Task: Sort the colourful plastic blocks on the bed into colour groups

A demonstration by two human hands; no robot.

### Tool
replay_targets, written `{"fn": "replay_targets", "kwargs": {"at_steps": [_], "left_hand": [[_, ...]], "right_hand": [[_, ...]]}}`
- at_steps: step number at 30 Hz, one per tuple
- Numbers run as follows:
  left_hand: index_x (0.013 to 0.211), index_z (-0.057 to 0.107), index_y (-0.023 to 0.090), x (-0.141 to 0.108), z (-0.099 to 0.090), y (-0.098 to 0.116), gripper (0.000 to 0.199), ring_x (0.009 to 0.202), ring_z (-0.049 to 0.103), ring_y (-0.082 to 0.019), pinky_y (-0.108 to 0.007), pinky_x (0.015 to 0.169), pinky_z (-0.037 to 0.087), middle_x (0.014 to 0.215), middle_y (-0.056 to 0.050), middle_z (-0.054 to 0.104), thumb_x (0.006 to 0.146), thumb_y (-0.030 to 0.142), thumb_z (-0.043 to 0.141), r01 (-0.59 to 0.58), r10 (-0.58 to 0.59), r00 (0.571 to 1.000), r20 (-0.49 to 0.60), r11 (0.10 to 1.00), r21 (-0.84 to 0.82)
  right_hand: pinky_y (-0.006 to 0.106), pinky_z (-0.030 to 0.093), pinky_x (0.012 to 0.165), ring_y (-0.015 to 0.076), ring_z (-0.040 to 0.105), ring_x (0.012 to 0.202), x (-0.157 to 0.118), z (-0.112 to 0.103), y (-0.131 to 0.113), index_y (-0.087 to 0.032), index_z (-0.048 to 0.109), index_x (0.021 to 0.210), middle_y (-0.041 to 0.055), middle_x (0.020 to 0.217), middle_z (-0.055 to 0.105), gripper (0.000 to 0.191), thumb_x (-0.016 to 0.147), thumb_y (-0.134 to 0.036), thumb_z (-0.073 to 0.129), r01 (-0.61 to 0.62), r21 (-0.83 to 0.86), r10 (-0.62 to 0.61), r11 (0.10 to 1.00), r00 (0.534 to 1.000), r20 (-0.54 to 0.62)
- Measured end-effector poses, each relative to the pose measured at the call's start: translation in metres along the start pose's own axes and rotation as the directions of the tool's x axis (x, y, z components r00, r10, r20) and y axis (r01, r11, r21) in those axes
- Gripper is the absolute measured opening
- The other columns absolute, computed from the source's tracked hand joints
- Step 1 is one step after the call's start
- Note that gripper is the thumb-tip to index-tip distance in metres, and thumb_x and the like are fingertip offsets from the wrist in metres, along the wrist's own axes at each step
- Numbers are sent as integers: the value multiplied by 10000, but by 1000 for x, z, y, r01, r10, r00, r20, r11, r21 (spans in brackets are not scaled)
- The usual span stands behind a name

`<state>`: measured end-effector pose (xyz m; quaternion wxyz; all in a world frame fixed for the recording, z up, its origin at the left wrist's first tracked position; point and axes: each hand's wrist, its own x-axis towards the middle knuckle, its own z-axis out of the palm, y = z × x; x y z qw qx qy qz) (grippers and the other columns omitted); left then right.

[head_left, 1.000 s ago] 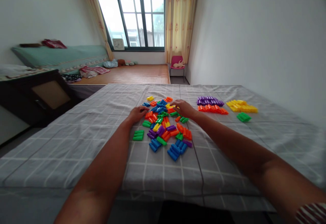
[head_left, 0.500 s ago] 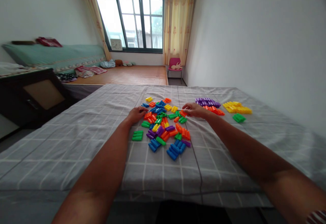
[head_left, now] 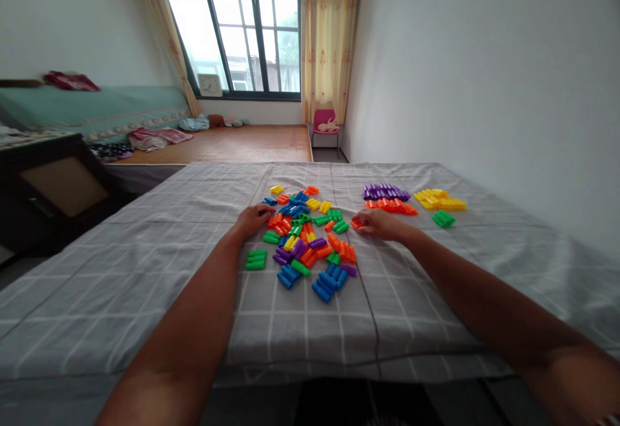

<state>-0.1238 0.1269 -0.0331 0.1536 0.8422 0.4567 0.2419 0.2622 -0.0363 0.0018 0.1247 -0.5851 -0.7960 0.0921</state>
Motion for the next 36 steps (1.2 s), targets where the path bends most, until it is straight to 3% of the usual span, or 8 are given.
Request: {"fn": "replay_targets", "kwargs": {"at_steps": [5, 8, 12, 17, 22, 28, 32, 36], "left_hand": [[1010, 760, 230, -2, -2, 5, 329, 989, 671, -194, -271, 879, 509, 1054, -13, 750, 812, 296, 506, 5, -5, 1000, -5, 1000, -7], [1006, 762, 232, -2, -3, 7, 326, 990, 671, -193, -269, 876, 509, 1055, -13, 750, 809, 296, 510, 3, -3, 1000, -4, 1000, -6], [1007, 759, 242, -1, -2, 6, 316, 998, 668, -190, -269, 882, 507, 1065, -12, 748, 808, 289, 519, 1, -1, 1000, -8, 1000, 5], [983, 764, 235, -1, -1, 5, 302, 1006, 666, -189, -273, 902, 501, 1082, -19, 740, 794, 266, 530, 4, -4, 1000, -19, 1000, -21], [973, 768, 227, -4, -1, 10, 295, 991, 669, -191, -274, 895, 506, 1054, -21, 743, 798, 250, 531, 9, -10, 1000, -25, 999, -40], [969, 766, 227, -7, -1, 13, 290, 978, 669, -185, -276, 890, 508, 1062, -21, 740, 800, 217, 530, 6, -7, 1000, -24, 999, -41], [973, 767, 240, -5, 2, 9, 291, 973, 669, -187, -278, 884, 511, 1032, -13, 746, 803, 218, 533, 15, -16, 1000, -23, 999, -49], [979, 768, 235, -4, 4, 6, 297, 969, 669, -185, -279, 893, 508, 1054, -19, 740, 802, 212, 531, 13, -14, 1000, -25, 999, -37]], "right_hand": [[294, 493, 832, 205, 650, 917, -17, -4, 38, -165, 697, 1072, 94, 1056, 701, 282, 800, -212, 637, -177, -105, 162, 979, 977, -137], [315, 483, 883, 211, 640, 962, -20, -1, 48, -167, 696, 1062, 99, 1070, 693, 260, 815, -220, 637, -192, -123, 168, 974, 969, -182], [376, 438, 995, 244, 579, 1145, -21, 6, 45, -178, 678, 1114, 132, 1217, 639, 277, 845, -213, 621, -201, -162, 153, 966, 951, -270], [342, 494, 872, 235, 643, 999, -16, 2, 25, -181, 657, 1165, 129, 1179, 659, 325, 889, -344, 601, -209, -115, 158, 971, 924, -348], [295, 501, 778, 185, 662, 828, 27, -3, -18, -187, 686, 1091, 75, 966, 719, 284, 941, -369, 528, -15, -30, 8, 999, 974, -227], [403, 519, 898, 211, 616, 1031, 111, 3, -62, -172, 612, 1200, 102, 1206, 621, 328, 935, -362, 577, 24, -84, -41, 996, 977, -208], [436, 535, 879, 218, 605, 1055, 142, 7, -72, -168, 563, 1256, 98, 1250, 582, 382, 933, -370, 586, 35, -73, -49, 997, 981, -190], [432, 534, 881, 217, 606, 1053, 148, 10, -70, -170, 569, 1251, 98, 1248, 585, 375, 934, -370, 584, 25, -59, -35, 998, 985, -169]]}}
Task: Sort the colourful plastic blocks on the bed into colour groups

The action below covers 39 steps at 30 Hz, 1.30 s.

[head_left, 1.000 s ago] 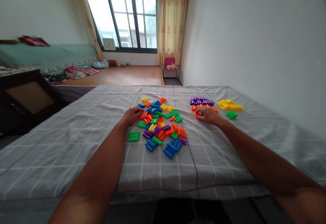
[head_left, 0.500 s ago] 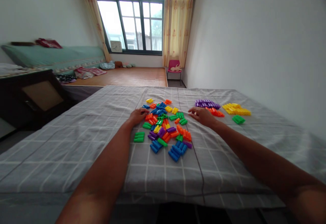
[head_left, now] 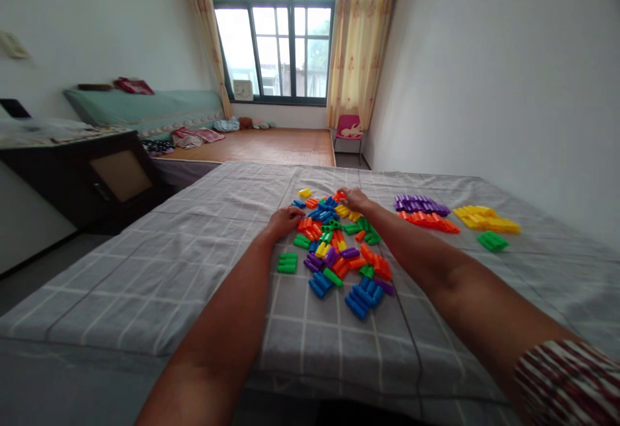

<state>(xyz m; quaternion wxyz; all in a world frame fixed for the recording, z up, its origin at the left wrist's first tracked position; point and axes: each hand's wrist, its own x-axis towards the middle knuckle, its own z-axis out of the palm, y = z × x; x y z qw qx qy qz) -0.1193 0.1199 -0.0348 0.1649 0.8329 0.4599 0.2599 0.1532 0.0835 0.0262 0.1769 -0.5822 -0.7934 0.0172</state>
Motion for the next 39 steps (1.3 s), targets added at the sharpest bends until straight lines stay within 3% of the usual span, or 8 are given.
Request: {"fn": "replay_targets", "kwargs": {"at_steps": [9, 13, 18, 22, 25, 30, 36, 39], "left_hand": [[986, 762, 228, 0, -3, 4, 293, 996, 663, -191, -282, 899, 506, 1059, -24, 738, 812, 234, 526, 6, -6, 1000, 8, 1000, 10], [970, 766, 235, -3, -6, 8, 291, 995, 663, -190, -282, 900, 506, 1066, -18, 740, 805, 228, 526, -12, 12, 1000, 4, 1000, -11], [959, 768, 248, -2, -8, 7, 284, 994, 664, -185, -268, 893, 508, 1048, -7, 744, 796, 251, 536, -7, 7, 1000, -2, 1000, -12], [969, 766, 246, 0, -7, 4, 291, 996, 664, -184, -260, 887, 508, 1052, -8, 743, 801, 263, 529, -13, 13, 1000, 6, 1000, -10], [976, 763, 243, 0, -6, 1, 294, 991, 665, -182, -260, 887, 505, 1060, -10, 740, 803, 257, 526, -21, 21, 1000, 11, 1000, -6], [982, 758, 242, 2, -4, -3, 298, 988, 665, -177, -264, 893, 498, 1072, -13, 735, 810, 244, 514, -30, 30, 999, 9, 999, 12], [985, 759, 236, 1, -5, 0, 299, 986, 667, -183, -268, 890, 503, 1073, -16, 736, 803, 239, 522, -21, 21, 1000, 11, 1000, 19], [975, 763, 242, 0, -6, 1, 292, 993, 666, -183, -260, 888, 505, 1075, -10, 738, 799, 245, 530, -11, 11, 1000, 9, 1000, 2]], "right_hand": [[339, 533, 859, 185, 632, 975, -15, -28, 24, -203, 639, 1173, 71, 1172, 651, 302, 876, -257, 650, -53, -13, 54, 999, 997, 51], [240, 513, 744, 140, 660, 817, -39, -53, 46, -211, 710, 1051, 42, 1076, 709, 336, 744, -82, 661, 63, 30, -68, 998, 973, 221], [241, 498, 724, 140, 664, 789, -85, -66, 69, -223, 736, 1004, 31, 1016, 721, 334, 721, -81, 629, 182, 158, -230, 971, 896, 380], [258, 502, 753, 151, 670, 818, -111, -61, 73, -219, 730, 1044, 57, 1056, 719, 306, 788, -117, 596, 30, 109, -54, 994, 973, 223], [263, 501, 730, 172, 674, 805, -125, -45, 62, -213, 714, 1054, 61, 987, 735, 233, 852, -265, 611, -97, 38, 89, 995, 980, 178], [267, 505, 777, 185, 674, 879, -136, -24, 50, -204, 677, 1103, 75, 1042, 722, 280, 835, -274, 638, -46, 49, 39, 998, 990, 139], [311, 494, 866, 214, 663, 960, -114, -64, 110, -163, 651, 1196, 107, 1140, 700, 427, 778, -247, 674, -178, -36, 177, 983, 984, -17], [295, 491, 828, 224, 665, 933, -102, -79, 135, -150, 697, 1121, 89, 1065, 725, 394, 741, -251, 695, -248, -125, 255, 961, 966, 35]]}}
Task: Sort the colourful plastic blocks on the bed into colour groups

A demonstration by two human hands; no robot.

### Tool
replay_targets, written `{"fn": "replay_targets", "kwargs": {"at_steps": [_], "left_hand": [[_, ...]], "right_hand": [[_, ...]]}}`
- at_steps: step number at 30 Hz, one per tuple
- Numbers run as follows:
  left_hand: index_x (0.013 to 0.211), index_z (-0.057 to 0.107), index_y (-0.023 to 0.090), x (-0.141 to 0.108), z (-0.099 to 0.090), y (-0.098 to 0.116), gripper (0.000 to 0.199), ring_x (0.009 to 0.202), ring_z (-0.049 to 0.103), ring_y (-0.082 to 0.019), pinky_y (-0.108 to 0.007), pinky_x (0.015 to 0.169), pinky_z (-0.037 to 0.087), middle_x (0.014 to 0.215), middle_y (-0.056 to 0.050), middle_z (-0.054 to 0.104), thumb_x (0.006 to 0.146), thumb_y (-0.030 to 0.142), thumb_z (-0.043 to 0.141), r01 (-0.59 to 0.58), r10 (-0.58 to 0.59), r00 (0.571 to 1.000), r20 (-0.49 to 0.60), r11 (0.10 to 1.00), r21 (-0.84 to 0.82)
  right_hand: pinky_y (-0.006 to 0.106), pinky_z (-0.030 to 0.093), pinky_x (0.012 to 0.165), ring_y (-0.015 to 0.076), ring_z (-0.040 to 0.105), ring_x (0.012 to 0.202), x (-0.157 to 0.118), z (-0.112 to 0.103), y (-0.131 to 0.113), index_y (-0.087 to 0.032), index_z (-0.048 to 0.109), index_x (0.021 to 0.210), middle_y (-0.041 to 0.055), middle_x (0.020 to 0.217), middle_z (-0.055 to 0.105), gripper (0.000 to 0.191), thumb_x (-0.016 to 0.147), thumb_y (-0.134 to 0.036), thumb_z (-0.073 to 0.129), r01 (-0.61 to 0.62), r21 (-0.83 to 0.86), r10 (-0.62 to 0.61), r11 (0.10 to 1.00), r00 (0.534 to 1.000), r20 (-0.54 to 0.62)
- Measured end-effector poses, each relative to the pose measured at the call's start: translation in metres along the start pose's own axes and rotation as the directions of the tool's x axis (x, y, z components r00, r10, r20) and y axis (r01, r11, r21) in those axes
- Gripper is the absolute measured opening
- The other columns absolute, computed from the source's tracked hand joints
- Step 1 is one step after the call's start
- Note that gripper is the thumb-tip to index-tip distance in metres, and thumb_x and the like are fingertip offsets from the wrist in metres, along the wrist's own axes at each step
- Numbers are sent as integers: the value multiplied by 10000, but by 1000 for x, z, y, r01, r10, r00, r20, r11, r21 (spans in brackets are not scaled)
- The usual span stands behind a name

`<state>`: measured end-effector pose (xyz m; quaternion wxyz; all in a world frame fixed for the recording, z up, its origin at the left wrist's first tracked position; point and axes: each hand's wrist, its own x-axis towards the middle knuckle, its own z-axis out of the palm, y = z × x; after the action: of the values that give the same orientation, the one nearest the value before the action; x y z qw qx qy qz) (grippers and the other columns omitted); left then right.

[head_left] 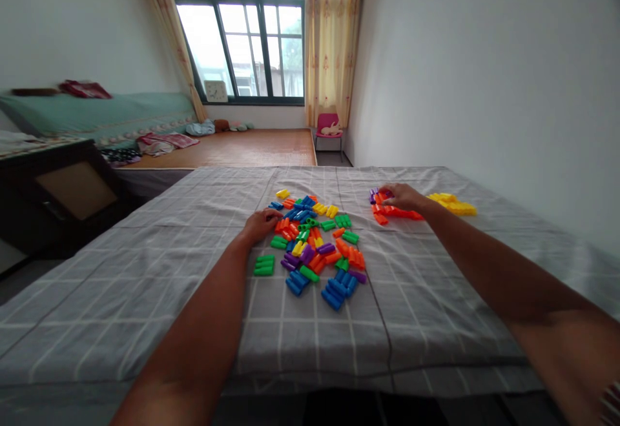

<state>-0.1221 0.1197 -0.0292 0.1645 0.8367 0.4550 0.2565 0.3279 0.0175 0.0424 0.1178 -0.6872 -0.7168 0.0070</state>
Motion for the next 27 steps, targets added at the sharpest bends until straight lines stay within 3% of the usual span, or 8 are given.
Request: {"fn": "replay_targets", "kwargs": {"at_steps": [4, 8, 13, 15, 17, 19, 23, 27], "left_hand": [[979, 762, 225, -1, -1, 1, 294, 1012, 661, -185, -261, 903, 500, 1073, -19, 737, 806, 250, 524, -9, 10, 1000, 9, 1000, -17], [978, 762, 220, -2, -1, 3, 292, 1007, 661, -188, -270, 908, 498, 1061, -22, 739, 801, 242, 531, -4, 4, 1000, 2, 1000, -24], [960, 766, 220, -2, -1, 5, 279, 973, 667, -191, -272, 878, 507, 1029, -21, 746, 792, 249, 546, 4, -4, 1000, 1, 999, -35], [965, 767, 221, -2, -2, 5, 280, 970, 666, -190, -272, 876, 505, 1031, -21, 747, 794, 252, 547, 3, -3, 1000, -1, 999, -40], [981, 765, 223, -2, -1, 5, 288, 968, 666, -190, -273, 874, 502, 1036, -20, 748, 798, 252, 545, 8, -8, 1000, -5, 999, -43], [991, 765, 223, -2, 0, 5, 294, 961, 668, -189, -270, 863, 504, 1025, -18, 752, 802, 249, 542, 25, -26, 1000, -12, 999, -44], [989, 769, 218, -3, 1, 4, 294, 948, 671, -186, -259, 849, 507, 1003, -18, 757, 798, 243, 547, 34, -36, 999, -23, 997, -68], [1001, 767, 195, -4, -1, 5, 300, 919, 672, -190, -262, 830, 509, 975, -28, 760, 797, 249, 554, 29, -30, 999, -11, 995, -96]], "right_hand": [[275, 486, 807, 221, 662, 939, 6, 8, 5, -178, 723, 1073, 71, 1053, 733, 359, 729, -281, 711, -5, -39, 9, 999, 995, 99], [292, 480, 847, 226, 656, 971, 5, 18, 5, -200, 727, 1065, 74, 1068, 729, 330, 761, -323, 689, 34, -66, -26, 997, 992, 122], [318, 488, 902, 234, 646, 1023, 6, 9, -3, -225, 676, 1196, 63, 1137, 713, 510, 695, -291, 745, 82, -69, -79, 994, 996, 42], [314, 492, 905, 221, 650, 1011, 7, 4, -26, -200, 669, 1202, 81, 1160, 700, 486, 723, -256, 731, 138, -41, -140, 990, 989, -41], [292, 505, 856, 183, 669, 905, 6, 5, -66, -183, 685, 1152, 90, 1129, 703, 361, 795, -232, 676, 222, 25, -219, 975, 972, -81], [270, 507, 797, 150, 670, 812, 6, 11, -116, -181, 693, 1115, 77, 1087, 711, 283, 839, -215, 640, 346, 129, -341, 929, 938, -58], [280, 472, 879, 187, 654, 988, 14, 33, -208, -192, 697, 1116, 79, 1106, 707, 276, 846, -202, 643, 522, 121, -525, 844, 851, -5], [294, 480, 862, 226, 644, 1026, 26, 52, -257, -181, 675, 1182, 112, 1113, 704, 337, 876, -317, 634, 534, 58, -537, 843, 834, 122]]}}
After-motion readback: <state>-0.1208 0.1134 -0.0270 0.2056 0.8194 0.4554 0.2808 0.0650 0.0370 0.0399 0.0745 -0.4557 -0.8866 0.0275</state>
